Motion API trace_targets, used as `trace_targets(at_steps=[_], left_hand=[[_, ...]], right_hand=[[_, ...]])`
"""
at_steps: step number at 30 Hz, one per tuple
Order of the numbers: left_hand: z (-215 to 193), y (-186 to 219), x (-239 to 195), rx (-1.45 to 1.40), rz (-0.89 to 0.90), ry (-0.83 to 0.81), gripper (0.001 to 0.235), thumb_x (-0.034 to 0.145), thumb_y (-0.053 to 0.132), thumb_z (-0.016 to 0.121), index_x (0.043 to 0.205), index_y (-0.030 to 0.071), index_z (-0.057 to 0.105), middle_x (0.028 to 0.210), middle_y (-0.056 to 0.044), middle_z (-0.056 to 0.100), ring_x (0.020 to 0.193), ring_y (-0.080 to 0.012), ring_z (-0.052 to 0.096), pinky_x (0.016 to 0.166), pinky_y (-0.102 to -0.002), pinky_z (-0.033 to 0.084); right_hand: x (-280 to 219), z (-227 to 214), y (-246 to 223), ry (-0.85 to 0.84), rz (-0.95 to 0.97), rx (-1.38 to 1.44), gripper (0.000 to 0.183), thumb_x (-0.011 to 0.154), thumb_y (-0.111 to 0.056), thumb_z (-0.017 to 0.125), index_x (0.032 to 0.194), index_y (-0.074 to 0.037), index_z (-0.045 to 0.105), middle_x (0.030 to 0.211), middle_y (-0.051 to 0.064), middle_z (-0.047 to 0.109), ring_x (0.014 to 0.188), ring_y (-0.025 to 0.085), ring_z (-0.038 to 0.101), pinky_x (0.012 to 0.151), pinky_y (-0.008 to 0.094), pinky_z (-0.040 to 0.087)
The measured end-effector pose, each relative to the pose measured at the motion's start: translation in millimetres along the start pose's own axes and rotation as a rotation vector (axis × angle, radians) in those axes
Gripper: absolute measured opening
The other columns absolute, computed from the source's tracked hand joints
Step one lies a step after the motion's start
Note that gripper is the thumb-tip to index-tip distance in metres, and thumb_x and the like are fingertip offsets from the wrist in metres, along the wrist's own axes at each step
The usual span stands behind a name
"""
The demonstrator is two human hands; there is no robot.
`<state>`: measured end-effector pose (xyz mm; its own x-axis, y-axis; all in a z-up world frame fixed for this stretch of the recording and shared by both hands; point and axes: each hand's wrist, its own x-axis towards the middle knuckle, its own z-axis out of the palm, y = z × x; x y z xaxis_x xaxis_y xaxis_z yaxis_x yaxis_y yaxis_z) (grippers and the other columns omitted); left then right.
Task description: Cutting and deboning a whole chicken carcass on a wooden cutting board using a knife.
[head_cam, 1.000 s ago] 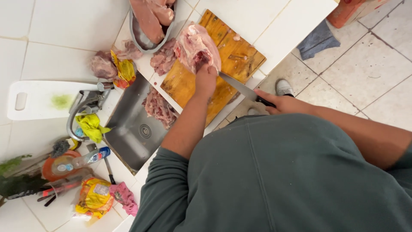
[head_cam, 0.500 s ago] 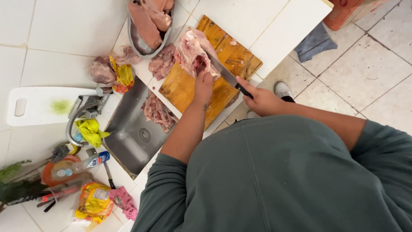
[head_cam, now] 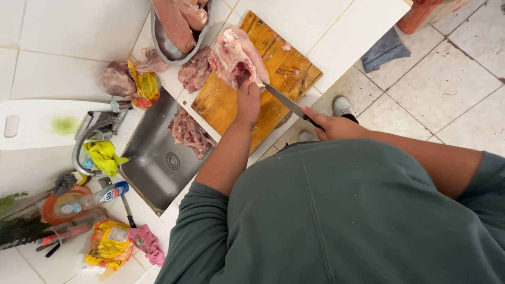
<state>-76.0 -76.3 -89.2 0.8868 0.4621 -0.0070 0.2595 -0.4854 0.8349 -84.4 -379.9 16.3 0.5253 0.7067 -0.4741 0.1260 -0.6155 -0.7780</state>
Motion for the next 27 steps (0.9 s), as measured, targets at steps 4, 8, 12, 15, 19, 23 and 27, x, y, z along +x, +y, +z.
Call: trace_targets(at_steps=[4, 8, 12, 15, 19, 23, 27], left_hand=[[3, -57, 12, 0.053, 0.047, 0.054, 0.015, 0.092, 0.018, 0.06, 0.085, 0.005, 0.064, 0.081, -0.024, 0.064, 0.086, -0.033, 0.067, 0.084, -0.041, 0.054], [4, -101, 23, -1.027, -0.147, -0.199, 0.007, 0.104, 0.007, 0.053, 0.098, 0.011, 0.054, 0.075, 0.007, 0.038, 0.07, -0.006, 0.052, 0.091, -0.032, 0.06], [-2, -117, 13, -1.457, -0.439, -0.303, 0.016, 0.107, 0.015, 0.05, 0.094, 0.011, 0.057, 0.076, 0.003, 0.051, 0.073, -0.011, 0.058, 0.094, -0.041, 0.058], [5, -122, 7, -1.496, -0.591, -0.278, 0.015, 0.106, 0.016, 0.055, 0.095, 0.01, 0.063, 0.082, -0.002, 0.063, 0.081, -0.0195, 0.068, 0.1, -0.05, 0.055], [27, -147, 5, -1.394, -0.472, -0.268, 0.008, 0.106, 0.014, 0.053, 0.11, 0.013, 0.06, 0.093, -0.004, 0.061, 0.095, -0.0247, 0.072, 0.099, -0.052, 0.059], [16, -55, -6, -1.06, -0.372, -0.147, 0.005, 0.102, 0.006, 0.058, 0.105, 0.009, 0.057, 0.084, -0.003, 0.053, 0.082, -0.0176, 0.069, 0.09, -0.046, 0.061], [-10, 7, -4, -0.441, -0.27, -0.186, 0.007, 0.095, 0.016, 0.062, 0.088, 0.015, 0.062, 0.066, -0.002, 0.052, 0.057, -0.0122, 0.063, 0.051, -0.029, 0.058]], right_hand=[[-22, -59, -58, -0.168, 0.763, 0.594, 0.073, 0.095, -0.078, 0.048, 0.068, -0.011, 0.057, 0.068, 0.008, 0.053, 0.069, 0.018, 0.052, 0.068, 0.034, 0.04], [-37, -42, -18, -0.096, 0.124, -0.069, 0.075, 0.098, -0.026, 0.05, 0.163, -0.045, 0.017, 0.116, 0.032, 0.069, 0.103, 0.052, 0.068, 0.093, 0.058, 0.057], [-12, -32, -8, 0.03, 0.047, -0.005, 0.081, 0.097, -0.029, 0.052, 0.163, -0.047, 0.009, 0.117, 0.033, 0.067, 0.104, 0.054, 0.064, 0.096, 0.063, 0.051], [10, -17, -12, 0.099, 0.006, 0.125, 0.082, 0.096, -0.027, 0.056, 0.164, -0.046, 0.014, 0.118, 0.032, 0.067, 0.102, 0.053, 0.065, 0.094, 0.06, 0.054], [29, 7, -2, 0.159, -0.063, 0.242, 0.077, 0.097, -0.021, 0.052, 0.164, -0.041, 0.021, 0.132, 0.025, 0.064, 0.105, 0.052, 0.065, 0.089, 0.058, 0.055], [24, 5, -7, 0.124, -0.066, 0.105, 0.082, 0.097, -0.024, 0.051, 0.165, -0.043, 0.009, 0.106, 0.035, 0.068, 0.094, 0.056, 0.065, 0.084, 0.064, 0.054], [-1, -2, -8, 0.019, 0.007, -0.083, 0.081, 0.096, -0.027, 0.051, 0.165, -0.04, 0.01, 0.096, 0.03, 0.072, 0.091, 0.051, 0.069, 0.083, 0.06, 0.057]])
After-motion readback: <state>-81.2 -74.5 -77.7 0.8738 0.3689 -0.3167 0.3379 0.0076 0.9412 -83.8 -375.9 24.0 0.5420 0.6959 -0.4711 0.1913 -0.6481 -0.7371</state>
